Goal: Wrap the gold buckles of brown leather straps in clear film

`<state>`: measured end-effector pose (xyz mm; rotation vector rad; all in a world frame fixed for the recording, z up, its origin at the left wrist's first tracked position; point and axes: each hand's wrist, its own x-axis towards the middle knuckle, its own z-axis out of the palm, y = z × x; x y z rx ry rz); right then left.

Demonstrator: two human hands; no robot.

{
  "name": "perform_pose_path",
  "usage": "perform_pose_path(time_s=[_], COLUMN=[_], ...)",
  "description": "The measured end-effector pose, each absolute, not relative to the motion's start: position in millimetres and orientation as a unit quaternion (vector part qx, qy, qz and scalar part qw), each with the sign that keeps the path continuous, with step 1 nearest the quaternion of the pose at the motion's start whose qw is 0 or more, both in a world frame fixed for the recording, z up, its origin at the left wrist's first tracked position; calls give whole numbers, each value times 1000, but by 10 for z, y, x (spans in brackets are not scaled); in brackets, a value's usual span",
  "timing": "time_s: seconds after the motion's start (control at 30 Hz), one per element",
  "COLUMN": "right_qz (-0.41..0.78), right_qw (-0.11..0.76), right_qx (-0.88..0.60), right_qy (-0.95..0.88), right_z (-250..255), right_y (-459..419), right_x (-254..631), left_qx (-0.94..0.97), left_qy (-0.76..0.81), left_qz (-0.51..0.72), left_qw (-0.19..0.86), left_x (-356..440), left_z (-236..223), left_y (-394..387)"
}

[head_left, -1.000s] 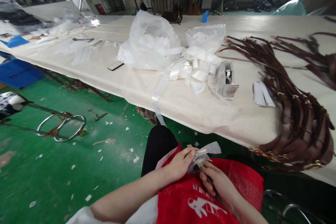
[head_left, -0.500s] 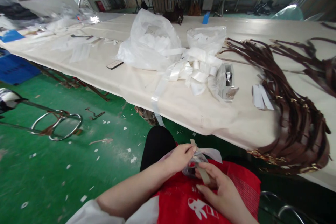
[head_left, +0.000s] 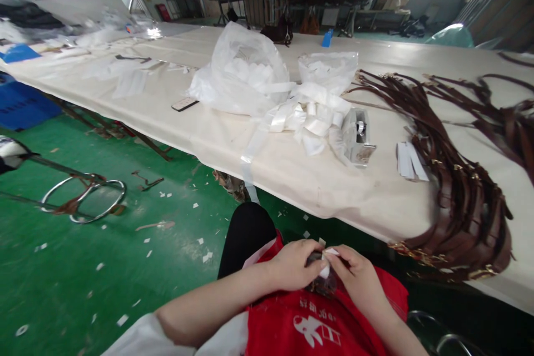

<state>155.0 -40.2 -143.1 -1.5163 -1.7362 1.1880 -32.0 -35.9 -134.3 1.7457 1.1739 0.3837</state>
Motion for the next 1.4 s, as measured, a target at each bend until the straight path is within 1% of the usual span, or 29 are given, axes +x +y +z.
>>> perform_pose_path(time_s=[0.1, 0.27, 0.47, 0.53, 0.6, 0.7, 0.9, 1.07, 1.13, 1.23, 1.4], right_qz=[447, 458, 432, 433, 450, 470, 438, 400, 407, 436, 490], right_qw=[275, 257, 257, 252, 239, 232, 242, 248, 231, 215, 231], right_qx=[-554, -546, -542, -527, -521, -539, -570, -558, -568, -606, -634], right_qy=[-646, -653, -674, -686, -685, -659, -652, -684, -677, -629, -552], right_z=[-1450, -1469, -1495, -1497, -1509, -1552, -1567, -1495, -1522, -1621, -1776], right_y=[-453, -499, -428, -381, -350, -361, -402, -322, -326, -358, -349], right_x=[1597, 1649, 1681, 1688, 1687, 1674, 1658, 1647, 1636, 1625, 1636], left_qx=[715, 690, 663, 697, 743, 769, 712, 763, 764, 721, 632], left_qy=[489, 485, 472, 450, 435, 442, 513, 478, 475, 521, 564], left_qz=[156, 111, 88, 84, 90, 94, 66, 49, 53, 80, 165], left_qw=[475, 526, 574, 552, 500, 452, 476, 433, 433, 450, 505], left_x=[-337, -386, -376, -360, -343, -314, -201, -128, -115, -94, -43], left_z=[-1329, -1347, -1470, -1494, -1497, -1475, -1463, -1467, -1476, -1521, -1603], left_y=[-365, -345, -308, -292, -285, -300, -334, -348, -359, -375, -408])
